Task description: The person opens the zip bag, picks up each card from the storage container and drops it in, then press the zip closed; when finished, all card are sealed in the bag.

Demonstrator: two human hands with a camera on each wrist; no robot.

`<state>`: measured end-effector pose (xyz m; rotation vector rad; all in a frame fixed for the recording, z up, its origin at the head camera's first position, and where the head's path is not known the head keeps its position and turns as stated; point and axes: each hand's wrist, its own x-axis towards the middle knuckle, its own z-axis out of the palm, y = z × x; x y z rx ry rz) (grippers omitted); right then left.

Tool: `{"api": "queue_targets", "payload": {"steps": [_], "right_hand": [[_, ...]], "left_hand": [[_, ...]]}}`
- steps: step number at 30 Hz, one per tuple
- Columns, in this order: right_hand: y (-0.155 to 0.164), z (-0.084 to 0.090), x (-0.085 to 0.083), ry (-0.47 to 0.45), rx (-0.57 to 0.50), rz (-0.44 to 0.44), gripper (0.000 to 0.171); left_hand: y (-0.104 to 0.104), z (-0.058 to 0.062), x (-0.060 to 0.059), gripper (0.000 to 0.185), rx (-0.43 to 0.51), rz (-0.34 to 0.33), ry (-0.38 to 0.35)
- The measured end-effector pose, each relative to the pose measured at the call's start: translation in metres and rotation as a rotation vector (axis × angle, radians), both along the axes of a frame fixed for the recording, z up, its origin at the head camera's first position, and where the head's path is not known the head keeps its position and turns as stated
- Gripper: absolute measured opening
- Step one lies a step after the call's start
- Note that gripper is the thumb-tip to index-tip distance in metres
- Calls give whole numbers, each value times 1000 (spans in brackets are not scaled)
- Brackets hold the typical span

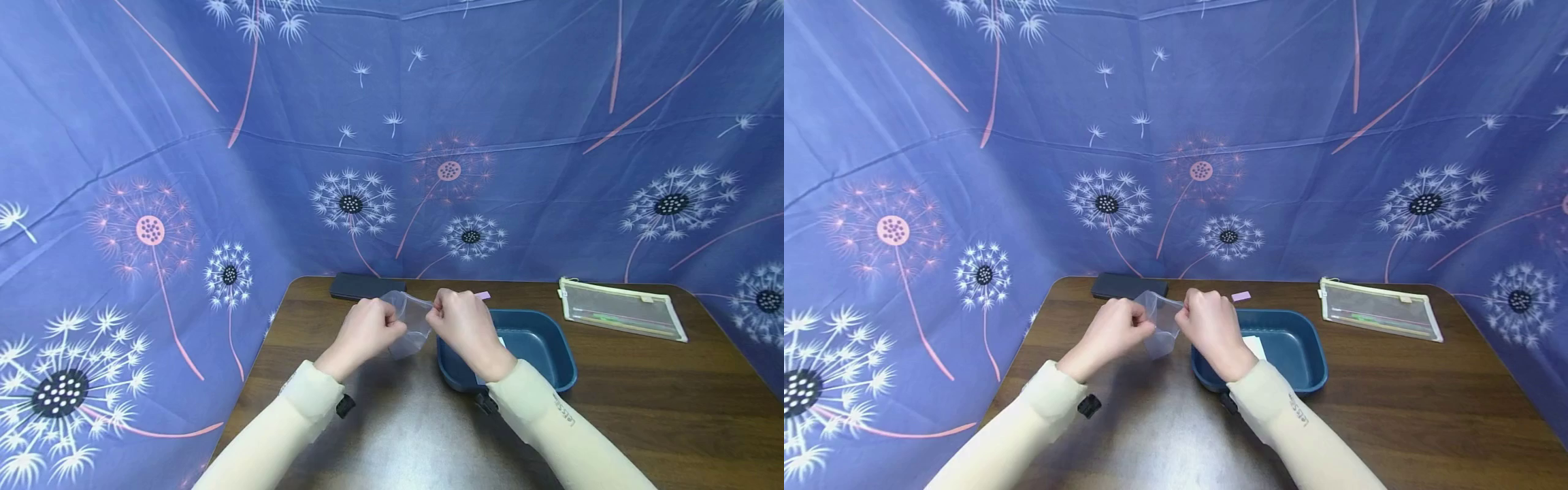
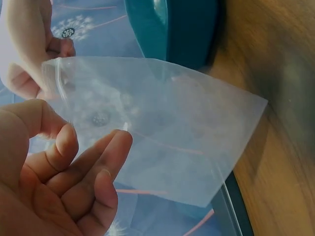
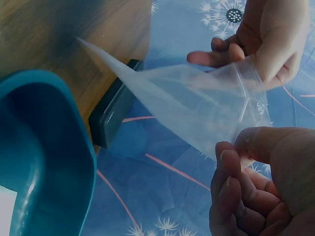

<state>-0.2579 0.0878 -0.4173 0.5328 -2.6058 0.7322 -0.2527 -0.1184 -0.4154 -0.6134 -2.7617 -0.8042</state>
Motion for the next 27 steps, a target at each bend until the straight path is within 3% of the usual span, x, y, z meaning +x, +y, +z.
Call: {"api": "queue_targets", "payload": {"steps": [12,18,27], "right_hand": [[11,-1,-3,36,-14,-34,22],[13,2,-4,10,-28,-37,22],[12,6,0,-8,-35,-28,17]], "left_hand": [[-8,-2,5,38,-16,41,-26],[-7,-3,8,38,-46,102,-33],[-9,-2,10,37,-66,135,-60]]}}
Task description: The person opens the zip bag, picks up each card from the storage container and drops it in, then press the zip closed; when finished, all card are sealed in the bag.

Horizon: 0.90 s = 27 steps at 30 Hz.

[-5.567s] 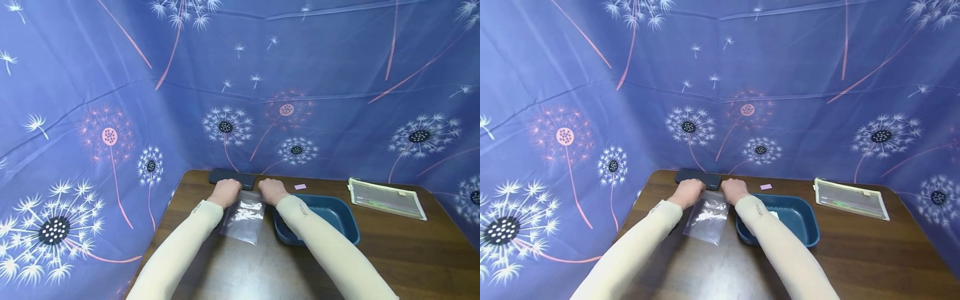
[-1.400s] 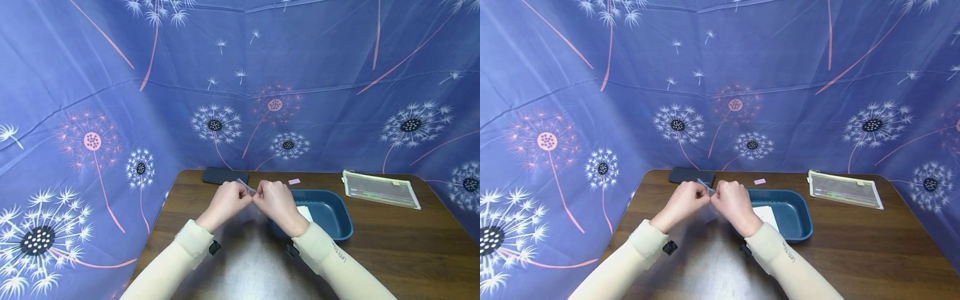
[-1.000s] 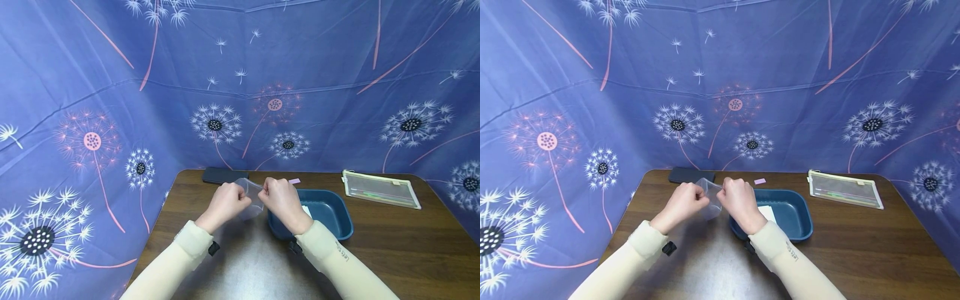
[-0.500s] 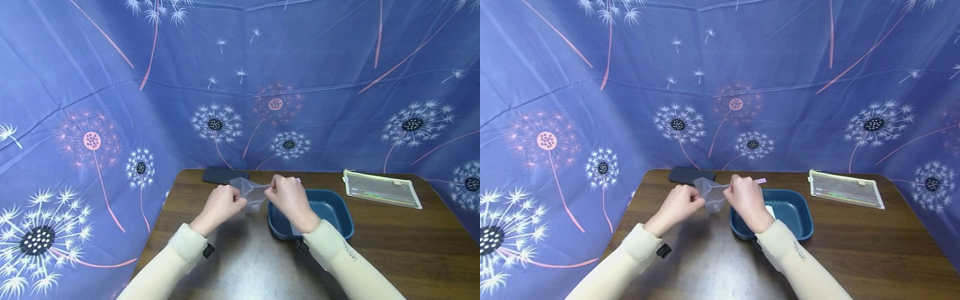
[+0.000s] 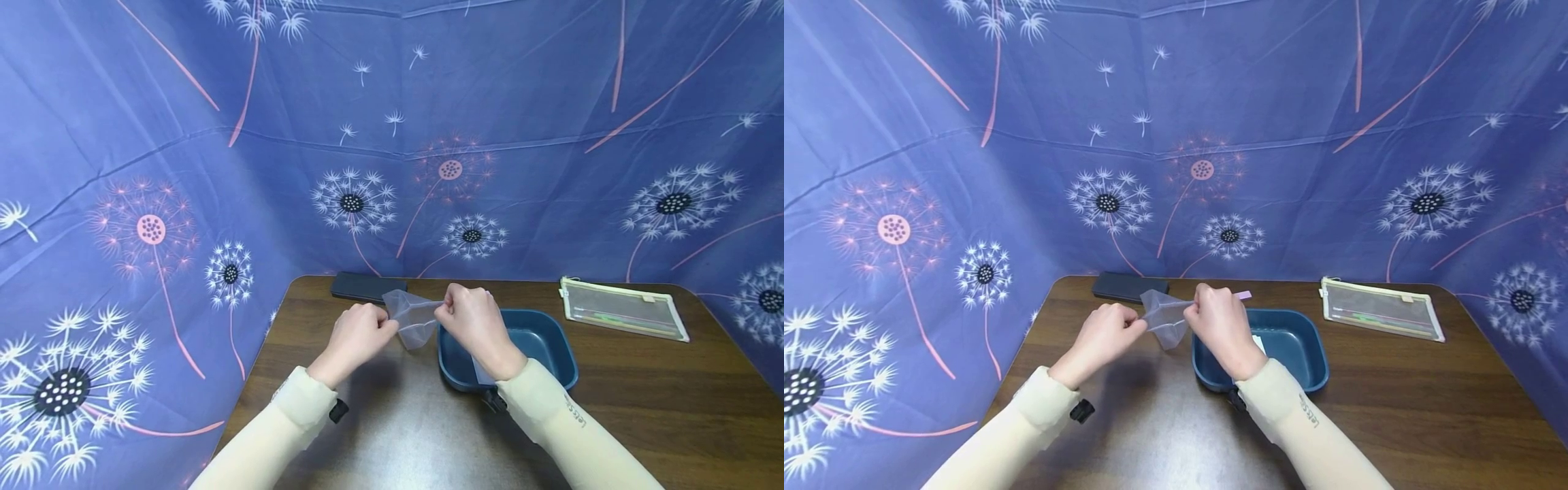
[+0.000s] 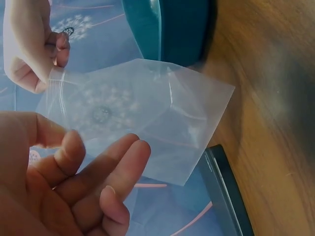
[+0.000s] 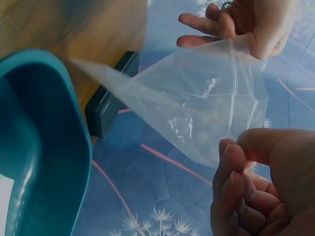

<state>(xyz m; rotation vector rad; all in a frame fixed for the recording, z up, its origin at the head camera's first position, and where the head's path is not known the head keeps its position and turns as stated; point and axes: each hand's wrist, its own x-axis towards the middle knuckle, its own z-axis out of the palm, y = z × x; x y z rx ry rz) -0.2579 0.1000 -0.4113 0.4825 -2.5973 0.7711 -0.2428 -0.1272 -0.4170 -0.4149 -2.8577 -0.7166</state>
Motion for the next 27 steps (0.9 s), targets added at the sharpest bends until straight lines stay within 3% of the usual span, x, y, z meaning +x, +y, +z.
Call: {"api": "queue_targets", "payload": {"steps": [2,5,6,10,13,16,22,27], "right_hand": [[-2,1,1,1,-2,10,16],[-6,1,2,-4,-10,28,14],[-7,1,3,-6,-15,35,14],[-13,0,4,13,-24,57,14],[-17,-1,6,48,-16,75,15],[-20,-2,7,70,-6,88,17],[-24,-1,10,67,0,91,18],[-23,-1,12,69,6,94,16]], "left_hand": [[-1,1,0,32,-8,12,4],[-2,1,0,10,-1,31,4],[-2,2,0,14,6,38,1],[1,3,-2,56,35,32,11],[6,6,-5,62,26,11,57],[12,9,-7,53,18,-9,118],[16,13,-8,17,-44,-15,255],[14,18,-8,10,-108,-17,328]]}}
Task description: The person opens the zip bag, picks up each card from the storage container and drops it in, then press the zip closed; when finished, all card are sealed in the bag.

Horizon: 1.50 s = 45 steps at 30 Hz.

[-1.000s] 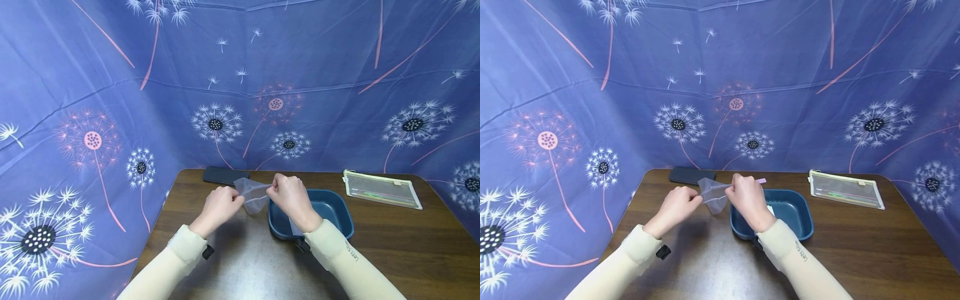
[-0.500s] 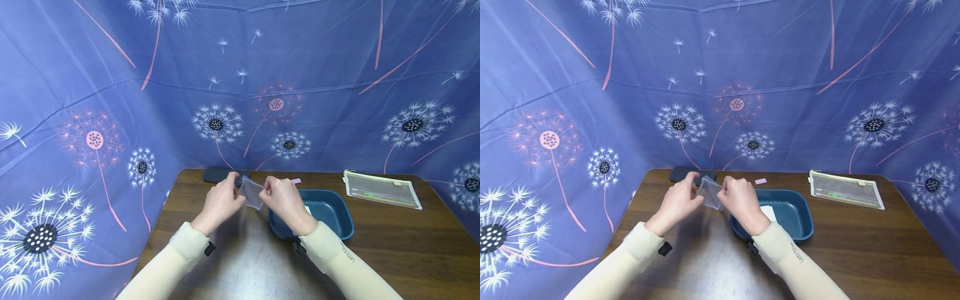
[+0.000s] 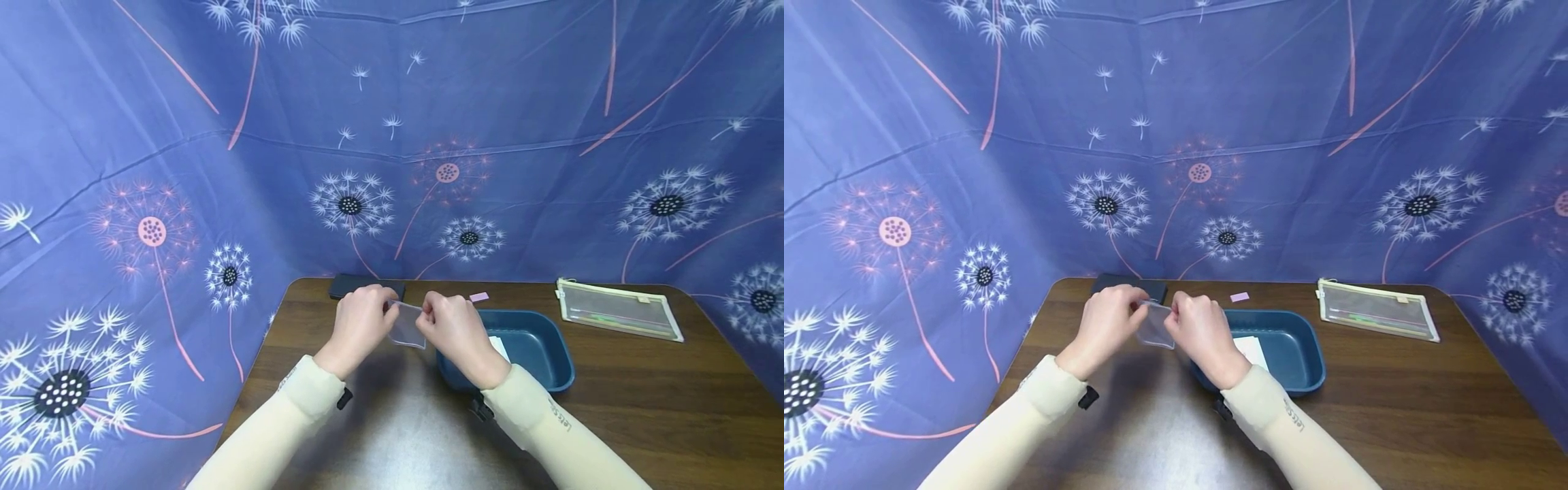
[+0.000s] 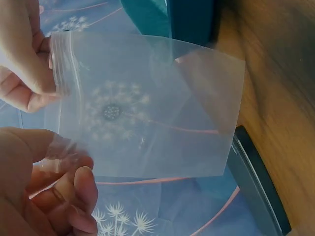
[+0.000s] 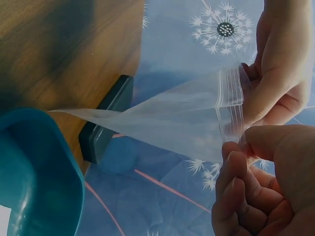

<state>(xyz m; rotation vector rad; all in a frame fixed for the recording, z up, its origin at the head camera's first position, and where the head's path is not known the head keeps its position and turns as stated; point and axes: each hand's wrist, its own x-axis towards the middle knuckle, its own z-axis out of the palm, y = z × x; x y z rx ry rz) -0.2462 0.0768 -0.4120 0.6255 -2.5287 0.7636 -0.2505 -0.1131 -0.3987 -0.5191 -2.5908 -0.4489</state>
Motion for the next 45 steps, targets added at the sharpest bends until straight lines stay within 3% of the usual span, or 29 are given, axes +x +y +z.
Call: {"api": "queue_targets", "payload": {"steps": [9,16,22,31,45], "right_hand": [[6,1,2,3,20,-15,9],[10,-3,7,-84,37,-42,6],[12,-6,11,-185,29,-66,10],[12,-4,14,-301,-23,-29,14],[13,0,11,-247,-62,-54,7]], "left_hand": [[-6,7,2,19,-33,-29,38],[-10,6,-1,18,-16,-1,51],[-11,7,-2,28,3,30,86],[-9,8,1,25,6,27,109],[-4,7,10,20,-14,-35,76]]}}
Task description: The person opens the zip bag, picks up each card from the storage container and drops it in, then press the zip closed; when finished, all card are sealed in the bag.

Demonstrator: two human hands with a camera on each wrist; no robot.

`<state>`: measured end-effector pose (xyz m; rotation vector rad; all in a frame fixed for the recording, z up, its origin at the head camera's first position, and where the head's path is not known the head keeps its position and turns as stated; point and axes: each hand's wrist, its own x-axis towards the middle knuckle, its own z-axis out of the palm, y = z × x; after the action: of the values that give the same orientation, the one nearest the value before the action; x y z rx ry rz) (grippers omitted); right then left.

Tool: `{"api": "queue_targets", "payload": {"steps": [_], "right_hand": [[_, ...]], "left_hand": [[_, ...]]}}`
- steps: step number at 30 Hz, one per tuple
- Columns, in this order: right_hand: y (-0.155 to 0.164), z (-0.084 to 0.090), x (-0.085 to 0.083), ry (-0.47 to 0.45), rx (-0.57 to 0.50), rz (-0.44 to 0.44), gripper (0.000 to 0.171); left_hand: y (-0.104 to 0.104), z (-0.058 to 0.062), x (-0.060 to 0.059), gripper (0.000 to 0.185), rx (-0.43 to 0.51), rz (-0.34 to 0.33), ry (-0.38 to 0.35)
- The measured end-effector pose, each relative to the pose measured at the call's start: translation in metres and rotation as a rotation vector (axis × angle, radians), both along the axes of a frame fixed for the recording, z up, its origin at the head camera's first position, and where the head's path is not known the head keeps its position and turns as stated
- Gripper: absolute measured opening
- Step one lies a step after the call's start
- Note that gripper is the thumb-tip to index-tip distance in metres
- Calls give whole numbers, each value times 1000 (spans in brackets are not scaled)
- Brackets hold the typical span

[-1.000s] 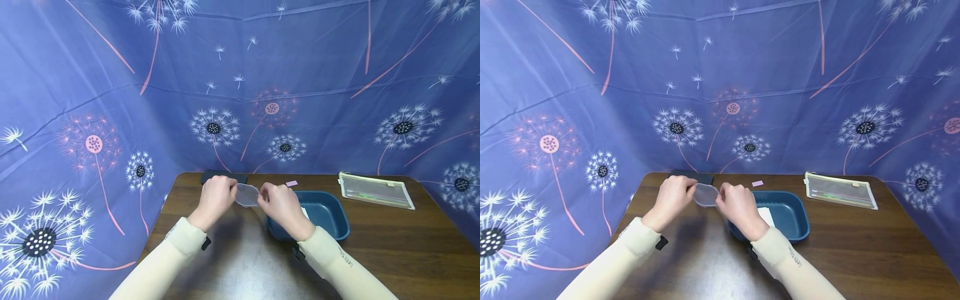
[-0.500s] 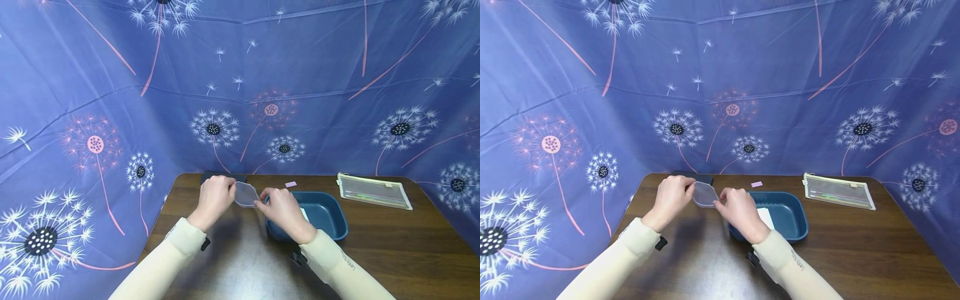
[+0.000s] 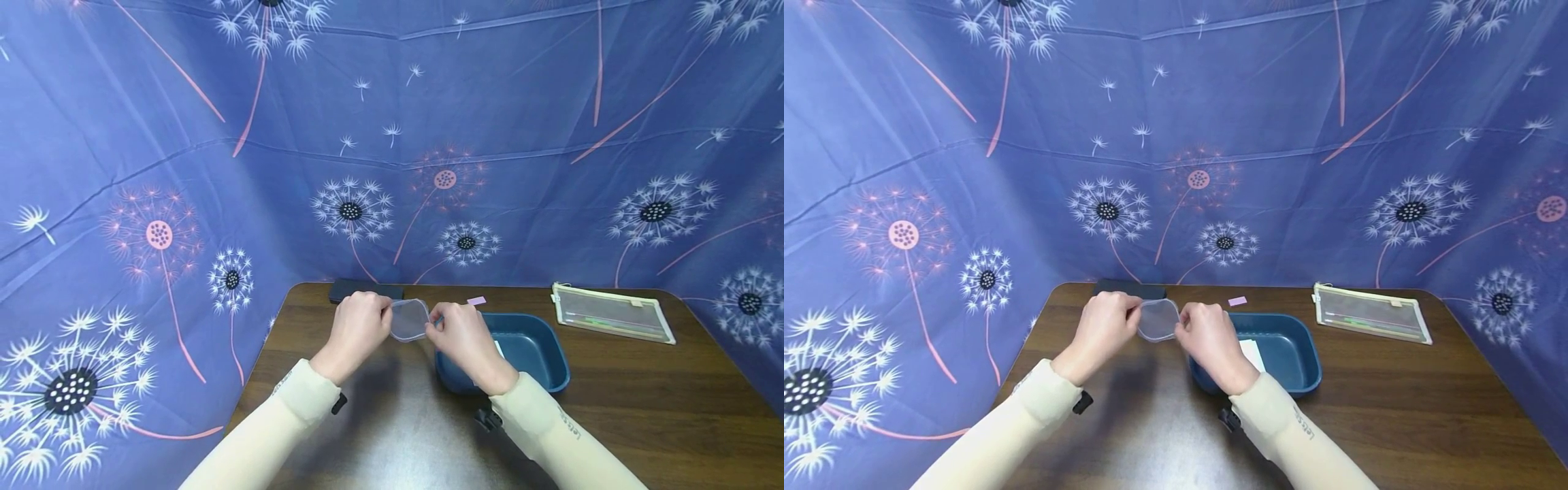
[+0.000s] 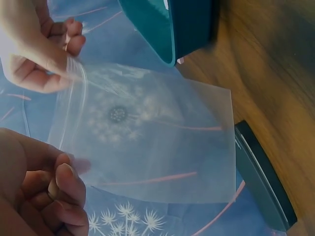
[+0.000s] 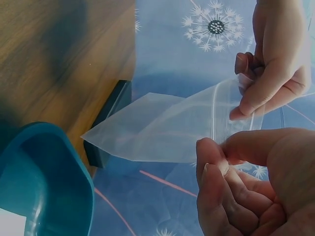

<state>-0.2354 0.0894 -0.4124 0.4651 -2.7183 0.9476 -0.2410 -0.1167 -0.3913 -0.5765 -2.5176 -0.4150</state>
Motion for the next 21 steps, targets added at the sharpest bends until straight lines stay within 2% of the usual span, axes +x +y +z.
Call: {"api": "queue_targets", "payload": {"steps": [5,14,21], "right_hand": [[0,1,0,17,0,8,6],[7,1,0,2,21,-14,6],[11,5,-3,-1,41,-15,8]], "left_hand": [[4,0,3,27,-8,-18,-22],[-1,4,4,44,-71,9,-62],[-4,6,6,46,-64,-5,-87]]}}
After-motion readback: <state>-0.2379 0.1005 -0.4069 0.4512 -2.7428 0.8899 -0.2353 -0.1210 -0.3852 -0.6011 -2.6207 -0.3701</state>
